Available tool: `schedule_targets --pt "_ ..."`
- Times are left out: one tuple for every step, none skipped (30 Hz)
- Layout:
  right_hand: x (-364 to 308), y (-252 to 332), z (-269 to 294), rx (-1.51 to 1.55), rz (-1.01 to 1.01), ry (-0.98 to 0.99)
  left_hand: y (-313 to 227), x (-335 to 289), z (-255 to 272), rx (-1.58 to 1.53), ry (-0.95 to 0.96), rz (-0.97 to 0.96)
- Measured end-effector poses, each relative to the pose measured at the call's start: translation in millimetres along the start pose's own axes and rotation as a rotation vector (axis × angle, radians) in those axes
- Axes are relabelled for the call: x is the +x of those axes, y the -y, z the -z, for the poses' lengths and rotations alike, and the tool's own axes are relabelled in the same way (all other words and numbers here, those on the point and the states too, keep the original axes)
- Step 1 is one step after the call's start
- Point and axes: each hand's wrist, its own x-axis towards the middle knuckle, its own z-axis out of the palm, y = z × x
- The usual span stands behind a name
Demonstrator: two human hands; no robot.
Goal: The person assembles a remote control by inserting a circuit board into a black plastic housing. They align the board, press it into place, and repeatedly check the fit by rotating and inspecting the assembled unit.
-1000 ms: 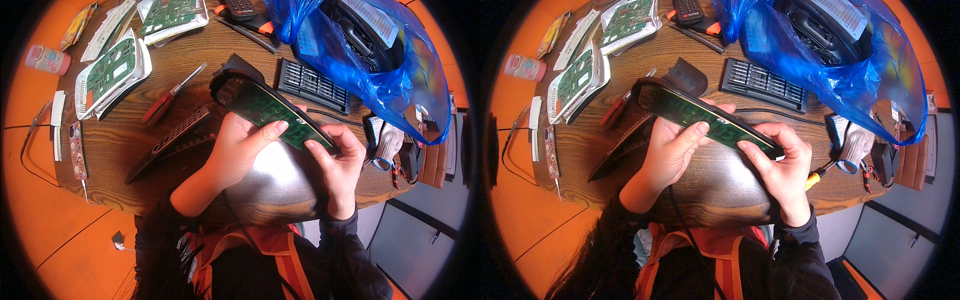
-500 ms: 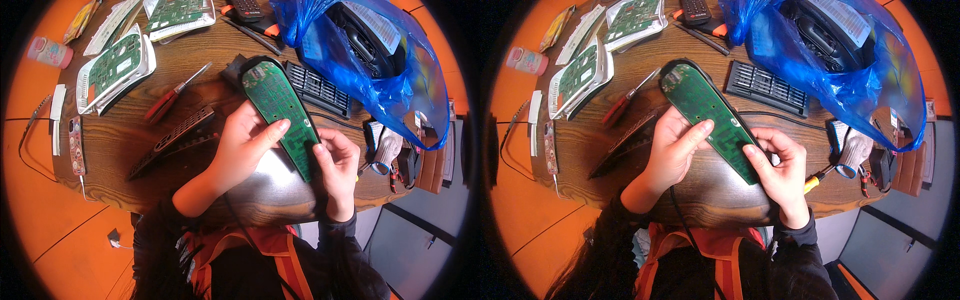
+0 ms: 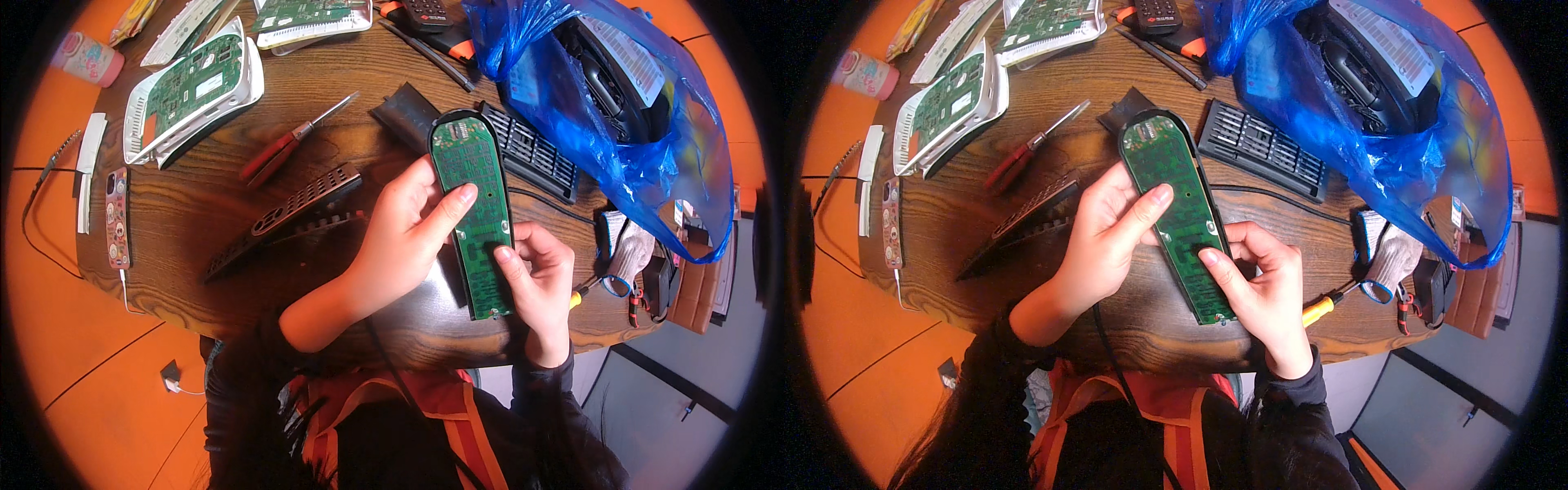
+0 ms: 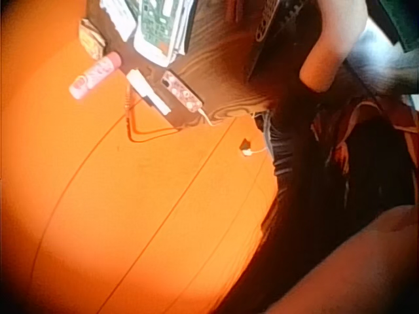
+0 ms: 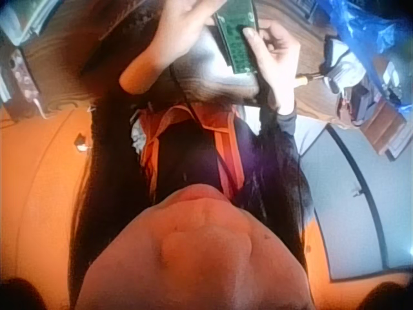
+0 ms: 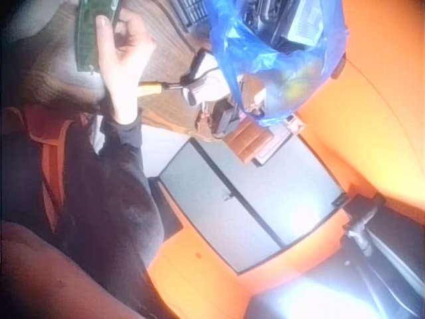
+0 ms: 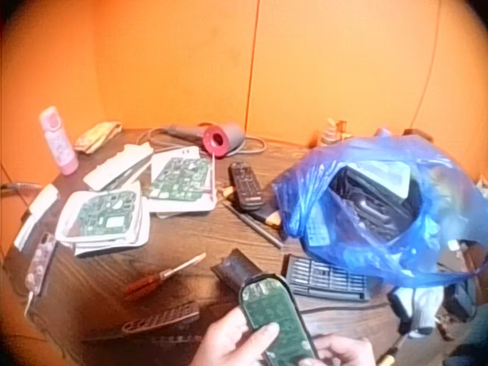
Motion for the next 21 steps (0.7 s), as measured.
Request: schedule_targets --pt "0.3 -0.2 0.3 -0.019 -0.012 0.001 0.7 -0.2 1.0 0.018 0.012 0.009" --pt "0.7 -0.3 0.6 -0.033 -0.017 0.003 1.8 0.1 1.3 0.057 0.019 -0.006" --pt "1.1 -0.5 1.0 -0.045 -0.028 0.003 2.6 0.5 1.9 0.097 0.026 -0.021" --pt "1.2 -0.5 1.5 -0.051 -0.026 0.007 3.3 0.7 2.0 0.137 0.033 -0.036" --pt "1.3 -0.6 1.8 -0.056 -0.03 0.009 3.5 0.7 2.1 0.135 0.034 -0.033" --pt "1.2 -0.7 2.1 -0.048 -0.033 0.013 3.6 0.5 2.0 0.133 0.035 -0.031" --pt "0.9 -0.9 1.9 -0.046 -0.031 0.004 3.3 0.3 1.7 0.131 0.036 -0.028" --pt "0.6 -1.3 1.5 -0.032 -0.029 -0.005 2.9 -0.1 1.5 0.114 0.024 -0.021" --pt "0.3 -1.8 0.8 -0.018 -0.03 -0.005 2.4 -0.5 1.1 0.096 0.012 -0.014" --pt "0.2 -2.4 0.0 0.001 -0.013 -0.012 1.8 -0.7 1.0 0.079 0.001 -0.006" --pt "0.7 -3.2 -0.7 0.021 0.0 -0.011 1.3 -0.7 0.6 0.081 0.0 -0.017" --pt "1.0 -3.9 -1.4 0.059 0.016 -0.024 0.8 -0.5 0.4 0.084 0.0 -0.029" --pt "1.9 -4.7 -1.6 -0.01 0.082 -0.032 0.3 -0.3 -0.2 0.087 0.001 -0.041" --pt "2.8 -4.9 -1.0 -0.059 0.149 -0.055 -0.4 -0.1 -1.1 0.119 0.03 -0.069" --pt "4.0 -5.3 -0.3 -0.13 0.213 -0.068 -1.3 0.1 -2.0 0.151 0.062 -0.095" --pt "5.5 -4.2 3.2 -0.221 0.318 -0.101 -2.2 0.3 -3.7 0.176 0.066 -0.101" --pt "6.6 -3.7 5.5 -0.309 0.435 -0.194 -3.4 -0.8 -5.7 0.09 0.133 -0.123" --pt "7.9 -1.9 10.1 -0.427 0.598 -0.262 -5.4 -0.5 -6.3 0.001 0.154 -0.053" --pt "8.1 -0.7 13.4 -0.463 0.689 -0.332 -8.0 -1.4 -6.6 -0.086 0.172 0.026" --pt "8.5 1.3 18.2 -0.498 0.769 -0.402 -10.8 -1.1 -5.9 -0.138 0.213 0.083" --pt "8.1 2.7 21.5 -0.582 0.847 -0.454 -14.2 -1.1 -4.3 -0.091 0.322 0.129"
